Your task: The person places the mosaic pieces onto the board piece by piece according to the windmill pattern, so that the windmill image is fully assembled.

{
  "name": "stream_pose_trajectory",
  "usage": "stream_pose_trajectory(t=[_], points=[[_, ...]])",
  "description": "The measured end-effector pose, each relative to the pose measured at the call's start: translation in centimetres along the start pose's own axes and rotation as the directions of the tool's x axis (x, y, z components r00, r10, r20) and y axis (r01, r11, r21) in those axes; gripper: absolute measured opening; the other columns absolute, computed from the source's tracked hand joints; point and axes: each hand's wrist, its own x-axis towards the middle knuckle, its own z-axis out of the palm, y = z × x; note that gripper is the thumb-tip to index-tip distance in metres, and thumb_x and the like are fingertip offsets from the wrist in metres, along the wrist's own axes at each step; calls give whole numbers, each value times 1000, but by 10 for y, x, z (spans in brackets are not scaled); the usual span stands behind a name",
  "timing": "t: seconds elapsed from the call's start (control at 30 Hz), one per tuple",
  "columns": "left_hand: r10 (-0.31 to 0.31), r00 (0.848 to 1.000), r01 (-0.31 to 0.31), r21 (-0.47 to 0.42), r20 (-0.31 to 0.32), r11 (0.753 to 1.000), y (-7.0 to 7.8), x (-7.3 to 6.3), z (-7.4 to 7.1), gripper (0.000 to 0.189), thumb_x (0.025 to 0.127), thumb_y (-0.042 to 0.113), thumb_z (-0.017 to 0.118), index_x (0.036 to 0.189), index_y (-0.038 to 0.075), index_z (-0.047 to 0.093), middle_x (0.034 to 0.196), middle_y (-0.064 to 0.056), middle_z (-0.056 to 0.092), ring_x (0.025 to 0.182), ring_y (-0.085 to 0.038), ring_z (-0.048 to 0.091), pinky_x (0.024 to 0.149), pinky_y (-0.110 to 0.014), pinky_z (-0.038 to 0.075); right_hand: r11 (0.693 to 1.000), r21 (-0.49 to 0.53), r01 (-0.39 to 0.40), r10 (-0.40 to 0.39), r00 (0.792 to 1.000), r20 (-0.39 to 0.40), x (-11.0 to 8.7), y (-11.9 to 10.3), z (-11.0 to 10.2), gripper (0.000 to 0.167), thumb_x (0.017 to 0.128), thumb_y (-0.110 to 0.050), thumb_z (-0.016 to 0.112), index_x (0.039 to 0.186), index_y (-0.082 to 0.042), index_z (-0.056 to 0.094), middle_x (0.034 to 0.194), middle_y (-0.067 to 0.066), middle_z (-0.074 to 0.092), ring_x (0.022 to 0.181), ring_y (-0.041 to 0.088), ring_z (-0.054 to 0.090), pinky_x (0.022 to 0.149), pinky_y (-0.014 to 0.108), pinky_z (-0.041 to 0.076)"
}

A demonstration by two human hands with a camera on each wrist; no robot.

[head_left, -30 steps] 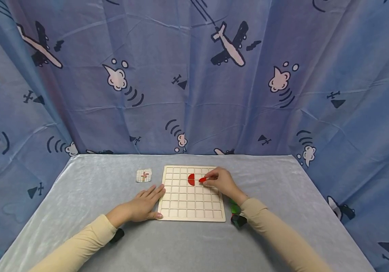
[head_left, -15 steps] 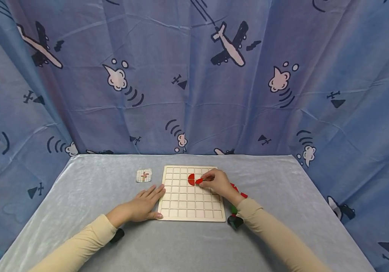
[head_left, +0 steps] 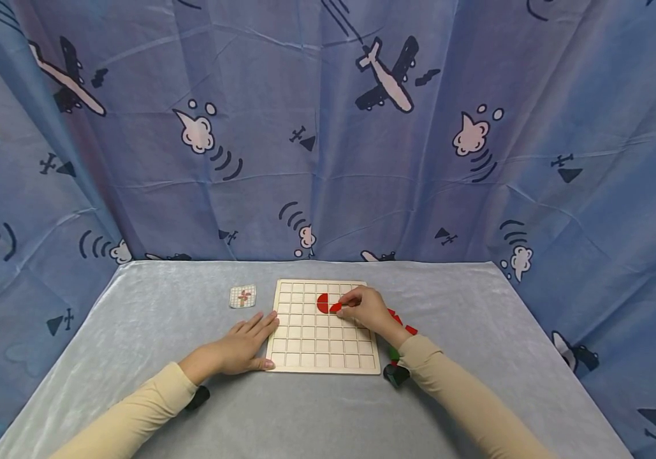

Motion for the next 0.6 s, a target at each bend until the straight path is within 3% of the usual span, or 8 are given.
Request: stream_pose_trajectory(t=[0.6], points=[[-3, 1000, 3, 2, -5, 1000, -1, 0, 0, 87, 95, 48, 58, 157, 0, 20, 167, -19, 13, 153, -45, 14, 117, -65, 21, 1000, -14, -15, 15, 1000, 7, 2, 0, 2, 22, 75, -10, 86, 95, -7, 77, 95, 8, 67, 82, 15, 55, 73, 24, 45]])
